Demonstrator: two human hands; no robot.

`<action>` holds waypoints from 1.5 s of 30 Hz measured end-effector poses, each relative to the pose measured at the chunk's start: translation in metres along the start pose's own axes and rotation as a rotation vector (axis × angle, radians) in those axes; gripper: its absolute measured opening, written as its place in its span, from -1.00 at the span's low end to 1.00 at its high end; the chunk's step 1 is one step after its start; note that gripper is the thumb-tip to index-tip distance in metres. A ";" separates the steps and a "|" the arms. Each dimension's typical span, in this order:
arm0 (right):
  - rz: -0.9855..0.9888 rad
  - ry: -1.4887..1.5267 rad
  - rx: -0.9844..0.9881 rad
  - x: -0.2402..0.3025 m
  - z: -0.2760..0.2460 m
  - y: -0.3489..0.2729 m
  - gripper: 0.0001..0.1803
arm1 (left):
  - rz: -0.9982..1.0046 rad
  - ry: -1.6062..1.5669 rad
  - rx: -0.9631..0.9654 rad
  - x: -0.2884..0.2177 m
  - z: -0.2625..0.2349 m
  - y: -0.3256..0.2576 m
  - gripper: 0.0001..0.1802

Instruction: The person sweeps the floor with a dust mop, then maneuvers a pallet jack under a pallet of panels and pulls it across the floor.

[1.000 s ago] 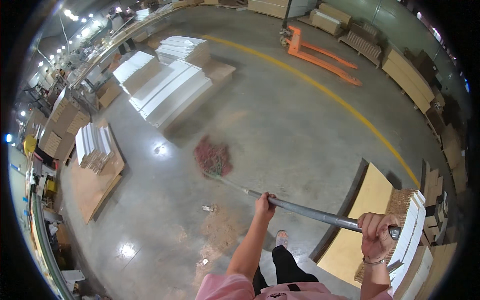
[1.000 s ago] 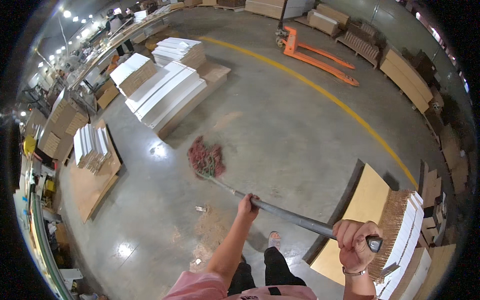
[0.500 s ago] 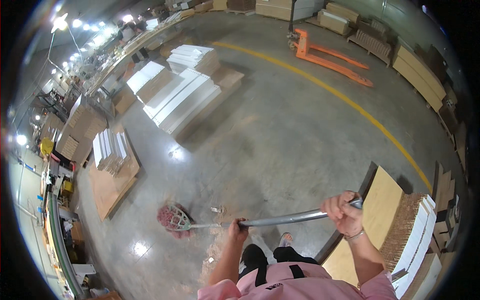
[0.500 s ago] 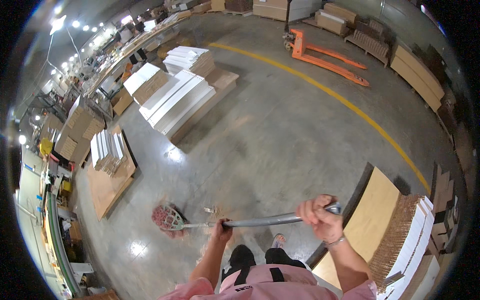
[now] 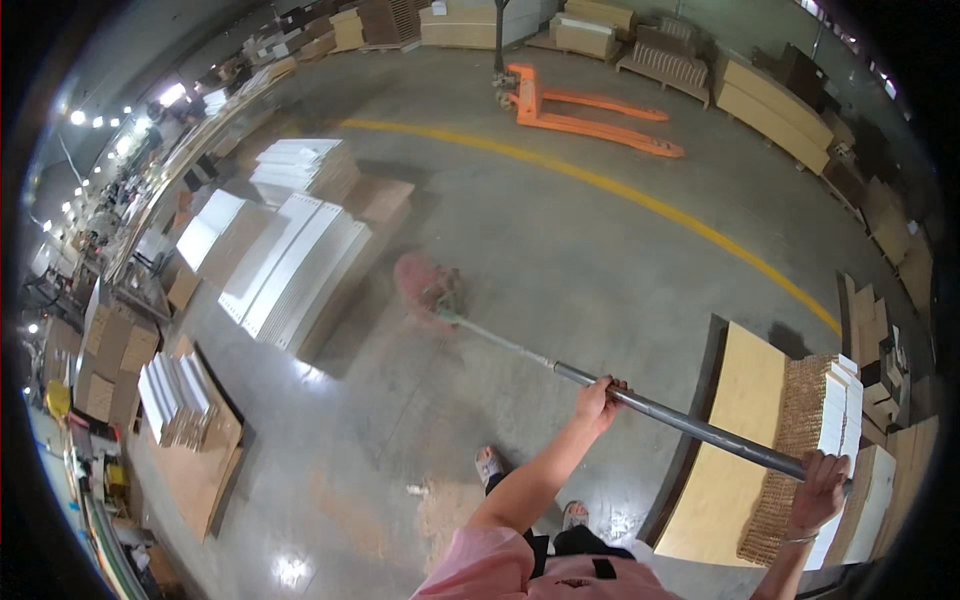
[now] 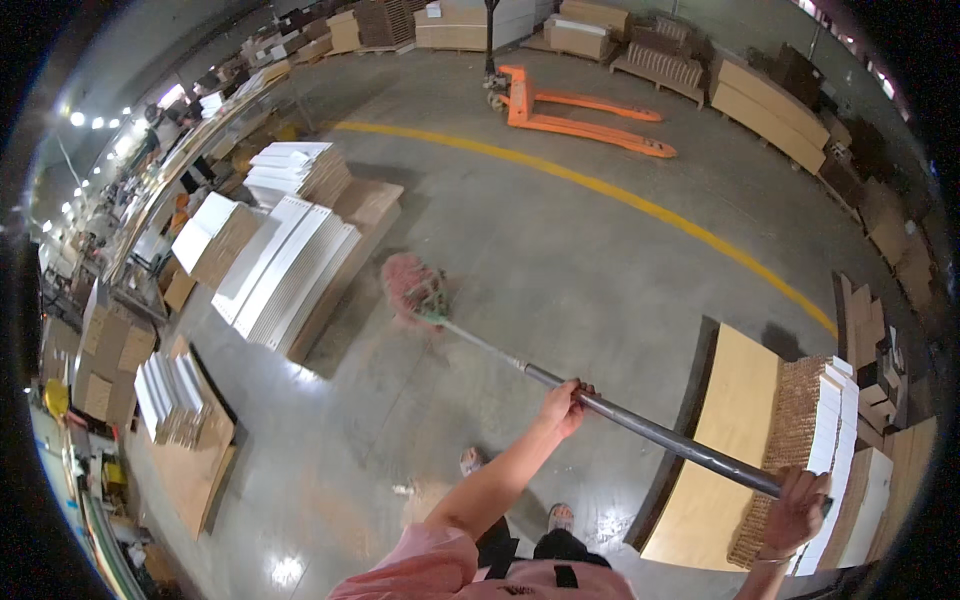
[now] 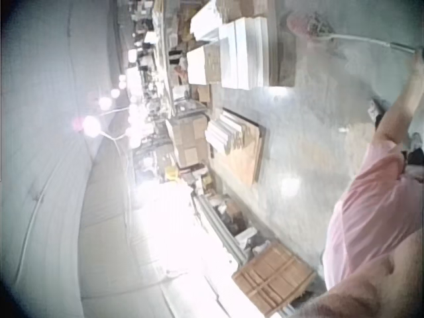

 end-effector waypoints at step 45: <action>0.036 0.054 0.042 -0.288 0.291 0.075 -0.66 | 0.180 0.140 -0.064 -0.387 -0.032 0.111 -0.84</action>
Point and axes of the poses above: each hand's wrist, its own y-axis towards the middle knuckle, its own z-axis out of the palm, x = y × z, the point moved 5 cm from there along y, towards the middle knuckle, and after that the axes turned 14 degrees about -z, right-handed, at the moved point
